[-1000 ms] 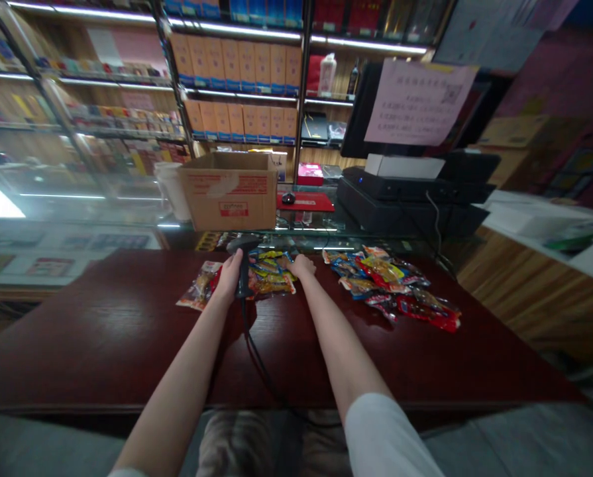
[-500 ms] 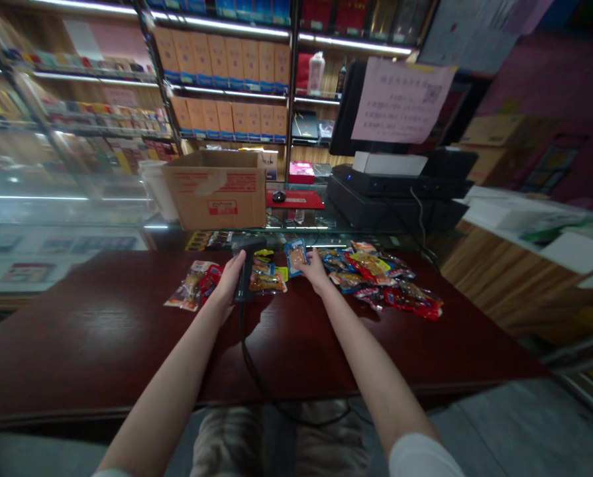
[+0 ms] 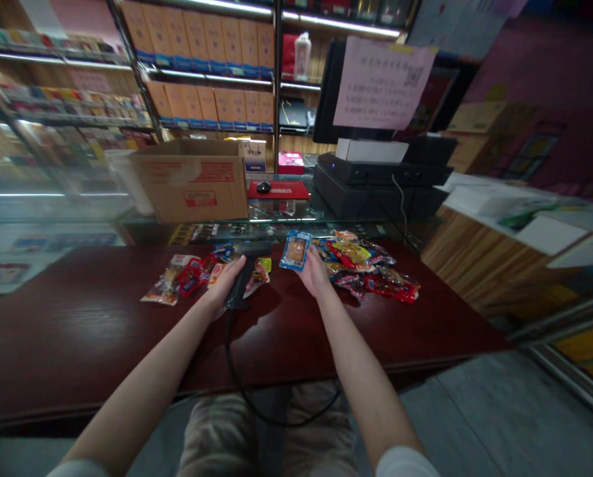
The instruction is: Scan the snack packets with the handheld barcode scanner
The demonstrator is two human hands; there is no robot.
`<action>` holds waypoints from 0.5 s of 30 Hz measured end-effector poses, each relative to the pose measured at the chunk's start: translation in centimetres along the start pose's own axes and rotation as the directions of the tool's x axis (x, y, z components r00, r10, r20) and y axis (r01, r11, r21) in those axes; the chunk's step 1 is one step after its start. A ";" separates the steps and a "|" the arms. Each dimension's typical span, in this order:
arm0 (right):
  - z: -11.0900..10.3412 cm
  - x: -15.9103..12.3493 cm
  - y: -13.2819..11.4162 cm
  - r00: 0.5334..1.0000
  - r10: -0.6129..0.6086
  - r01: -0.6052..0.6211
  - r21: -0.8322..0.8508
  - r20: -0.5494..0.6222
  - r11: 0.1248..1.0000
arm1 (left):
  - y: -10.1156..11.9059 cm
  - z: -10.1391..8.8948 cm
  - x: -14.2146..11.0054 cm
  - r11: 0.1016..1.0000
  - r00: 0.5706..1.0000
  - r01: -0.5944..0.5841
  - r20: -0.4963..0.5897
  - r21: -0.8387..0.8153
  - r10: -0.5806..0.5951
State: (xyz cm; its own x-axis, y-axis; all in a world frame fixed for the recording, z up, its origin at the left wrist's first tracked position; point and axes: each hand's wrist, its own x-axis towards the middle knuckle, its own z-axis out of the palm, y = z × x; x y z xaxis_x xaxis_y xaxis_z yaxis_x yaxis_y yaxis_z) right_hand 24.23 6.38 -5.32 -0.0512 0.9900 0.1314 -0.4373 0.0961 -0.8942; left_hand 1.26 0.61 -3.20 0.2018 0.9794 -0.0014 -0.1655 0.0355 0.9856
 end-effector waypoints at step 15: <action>1.2 -0.3 1.9 0.999 -0.054 0.052 -0.261 0.000 0.964 | -0.9 1.6 -0.1 0.996 0.974 0.078 0.215 -0.052 -0.065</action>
State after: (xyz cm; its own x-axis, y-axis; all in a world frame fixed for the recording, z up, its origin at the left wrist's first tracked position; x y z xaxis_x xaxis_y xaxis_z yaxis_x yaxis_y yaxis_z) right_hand 22.31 6.11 -6.56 -0.0272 0.9834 0.1793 -0.1903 0.1710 -0.9667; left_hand 2.98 0.20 -3.86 0.4154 0.9092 -0.0294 -0.1990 0.1224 0.9723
